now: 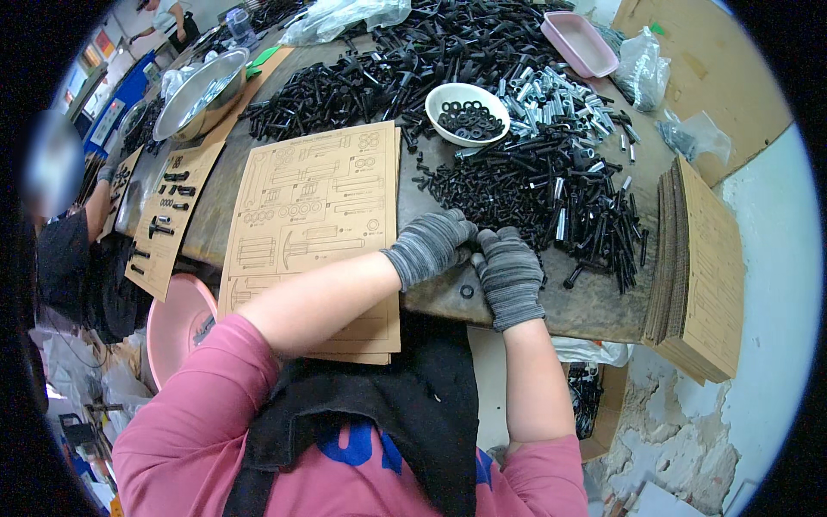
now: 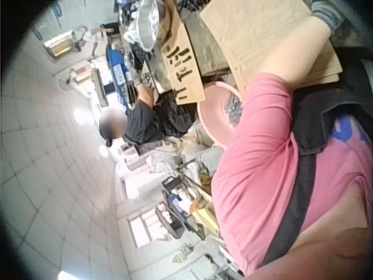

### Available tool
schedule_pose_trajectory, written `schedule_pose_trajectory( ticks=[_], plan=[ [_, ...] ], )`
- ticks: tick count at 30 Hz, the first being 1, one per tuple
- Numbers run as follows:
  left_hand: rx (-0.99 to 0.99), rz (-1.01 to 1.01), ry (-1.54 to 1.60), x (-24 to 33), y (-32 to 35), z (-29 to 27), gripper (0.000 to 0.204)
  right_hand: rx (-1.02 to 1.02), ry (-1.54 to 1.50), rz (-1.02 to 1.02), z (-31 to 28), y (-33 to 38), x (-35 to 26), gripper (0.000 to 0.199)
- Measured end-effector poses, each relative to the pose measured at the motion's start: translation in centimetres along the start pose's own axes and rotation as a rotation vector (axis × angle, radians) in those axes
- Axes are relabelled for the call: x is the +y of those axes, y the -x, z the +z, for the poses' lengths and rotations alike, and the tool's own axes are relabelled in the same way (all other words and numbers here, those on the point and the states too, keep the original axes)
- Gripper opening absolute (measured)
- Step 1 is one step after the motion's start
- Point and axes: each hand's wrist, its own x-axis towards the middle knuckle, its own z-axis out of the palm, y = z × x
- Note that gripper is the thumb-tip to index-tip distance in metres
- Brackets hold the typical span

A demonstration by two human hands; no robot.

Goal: The person assembles a hammer tool kit by placing hammers, wrenches, and small black plastic parts onto a cardboard insert. They repeatedly pick up items from a pink basin and a pile on the table, arrange them on the insert, and then move the completed insert aside to start a new one.

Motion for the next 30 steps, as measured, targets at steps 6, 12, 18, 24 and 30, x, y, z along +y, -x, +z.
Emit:
schedule_pose_trajectory(
  ticks=[6,12,18,24,30],
  plan=[
    [0.011,0.053,0.024,-0.6,-0.6,0.9,0.018,0.142,-0.328,-0.027,0.2,0.9,2.5,0.02],
    [-0.162,0.081,-0.104,-0.1,-1.4,-0.3,0.02,0.174,-0.458,0.095,-0.8,1.0,3.0,0.02],
    [-0.093,0.042,-0.038,-1.0,0.5,-2.2,0.024,0.282,-0.3,0.006,-1.7,0.8,2.2,0.021],
    [0.096,-0.008,-0.054,-5.8,5.1,-4.3,0.02,0.093,-0.098,-0.139,-1.3,-0.2,0.4,0.016],
    [0.103,-0.309,-0.04,-13.0,10.4,-8.6,0.015,-0.12,0.2,-0.242,-1.8,-1.0,-1.2,0.01]
  ],
)
